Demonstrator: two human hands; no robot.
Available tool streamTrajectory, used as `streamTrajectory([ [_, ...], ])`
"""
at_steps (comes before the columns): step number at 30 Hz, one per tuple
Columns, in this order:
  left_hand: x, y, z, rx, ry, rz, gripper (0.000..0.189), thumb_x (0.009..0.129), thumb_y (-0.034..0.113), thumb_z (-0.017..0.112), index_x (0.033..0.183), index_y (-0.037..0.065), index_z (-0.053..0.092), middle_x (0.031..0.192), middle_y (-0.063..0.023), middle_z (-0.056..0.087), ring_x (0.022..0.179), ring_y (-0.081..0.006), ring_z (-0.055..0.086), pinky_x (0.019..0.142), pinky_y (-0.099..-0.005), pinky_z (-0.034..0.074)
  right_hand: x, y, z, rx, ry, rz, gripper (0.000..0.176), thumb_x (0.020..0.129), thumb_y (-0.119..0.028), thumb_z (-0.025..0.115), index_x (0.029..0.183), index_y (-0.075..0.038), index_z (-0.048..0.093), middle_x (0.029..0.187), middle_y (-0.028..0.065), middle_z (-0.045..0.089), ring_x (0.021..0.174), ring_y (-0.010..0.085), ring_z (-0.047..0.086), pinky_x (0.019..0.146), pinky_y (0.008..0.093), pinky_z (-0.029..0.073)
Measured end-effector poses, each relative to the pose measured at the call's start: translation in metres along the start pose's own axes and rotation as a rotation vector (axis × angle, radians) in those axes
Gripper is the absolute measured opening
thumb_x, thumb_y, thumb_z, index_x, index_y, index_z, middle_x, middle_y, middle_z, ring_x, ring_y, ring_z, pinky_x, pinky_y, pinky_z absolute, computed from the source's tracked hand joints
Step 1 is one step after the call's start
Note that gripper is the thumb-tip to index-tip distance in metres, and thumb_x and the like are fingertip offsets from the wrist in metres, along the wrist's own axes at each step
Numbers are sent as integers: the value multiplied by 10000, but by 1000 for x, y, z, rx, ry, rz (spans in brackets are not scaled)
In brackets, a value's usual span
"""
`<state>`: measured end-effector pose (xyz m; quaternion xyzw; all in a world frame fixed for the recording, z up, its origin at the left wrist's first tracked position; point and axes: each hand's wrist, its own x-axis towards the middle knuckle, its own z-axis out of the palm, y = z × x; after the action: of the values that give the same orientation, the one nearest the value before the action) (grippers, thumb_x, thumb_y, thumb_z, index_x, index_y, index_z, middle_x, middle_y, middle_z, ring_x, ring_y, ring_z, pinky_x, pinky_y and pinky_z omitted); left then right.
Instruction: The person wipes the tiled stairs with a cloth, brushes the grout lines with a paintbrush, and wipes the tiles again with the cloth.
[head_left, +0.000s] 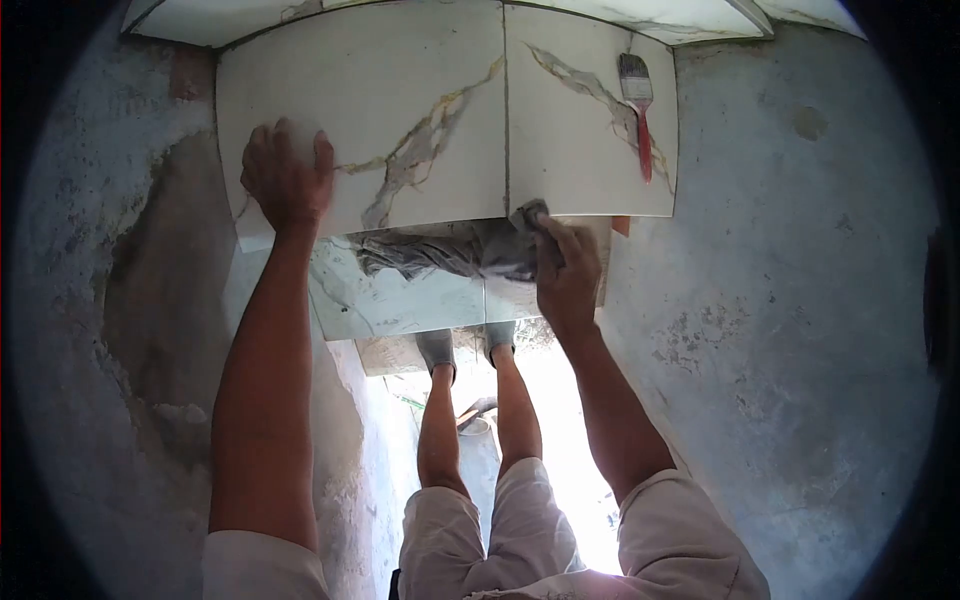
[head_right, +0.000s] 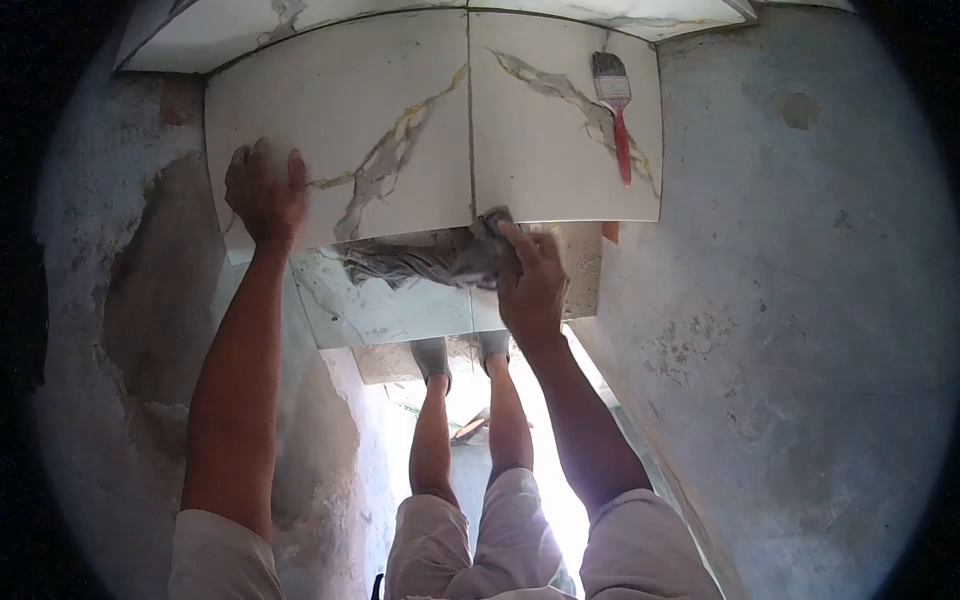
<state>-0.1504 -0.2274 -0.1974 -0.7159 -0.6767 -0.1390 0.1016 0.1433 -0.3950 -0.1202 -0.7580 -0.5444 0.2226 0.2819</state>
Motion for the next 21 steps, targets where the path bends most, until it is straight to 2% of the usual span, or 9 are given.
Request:
streamTrajectory([
  [1,-1,0,0,-6,-2,-3,506,845,458,605,1196,99,535,1259,-178,491,1186,-364,461,921,-534,394,12,-3,3,-92,111,-79,199,846,-124,678,1044,-110,676,1003,133,581,791,296,624,671,400,517],
  [4,2,0,-1,7,-11,-1,517,847,460,600,1219,109,522,1273,-177,488,1195,-362,455,932,-530,386,21,-3,28,-73,14,-19,176,835,-122,690,1008,-89,689,1060,142,563,833,293,607,714,394,506],
  [5,1,-1,-1,-4,-10,1,519,846,459,600,1225,115,517,1274,-176,488,1195,-361,455,932,-530,387,22,-2,38,-57,15,-59,138,809,-115,705,933,-55,693,1016,126,584,828,295,599,756,400,494],
  [10,1,1,-2,14,-11,-1,518,843,460,601,1227,123,519,1275,-176,489,1191,-363,459,930,-528,389,25,-2,53,-115,94,-51,84,778,-74,694,847,-30,672,922,107,616,824,315,597,748,426,485],
  [14,-4,1,-1,36,-52,-15,520,836,460,607,1220,119,526,1274,-175,490,1188,-364,463,928,-529,391,92,-15,60,-95,112,-52,55,778,-57,666,814,-21,646,843,148,609,764,347,591,721,432,489],
  [17,-1,0,-2,31,-36,-21,517,833,459,609,1211,115,534,1272,-174,492,1185,-364,467,921,-527,395,56,-6,52,-123,22,-58,71,787,-75,662,798,-13,629,819,174,594,754,366,592,702,438,490],
  [18,0,1,-1,27,-22,-10,513,831,457,611,1205,113,539,1271,-174,492,1182,-362,469,913,-526,399,33,1,55,-111,61,-65,91,797,-92,657,786,-12,616,815,173,593,784,363,603,687,446,482],
  [21,1,0,-1,29,-7,-9,509,830,455,612,1203,116,539,1268,-174,492,1180,-357,470,899,-524,403,45,-5,57,-10,91,-28,121,796,-107,672,777,5,631,809,190,604,735,364,600,681,412,482],
])
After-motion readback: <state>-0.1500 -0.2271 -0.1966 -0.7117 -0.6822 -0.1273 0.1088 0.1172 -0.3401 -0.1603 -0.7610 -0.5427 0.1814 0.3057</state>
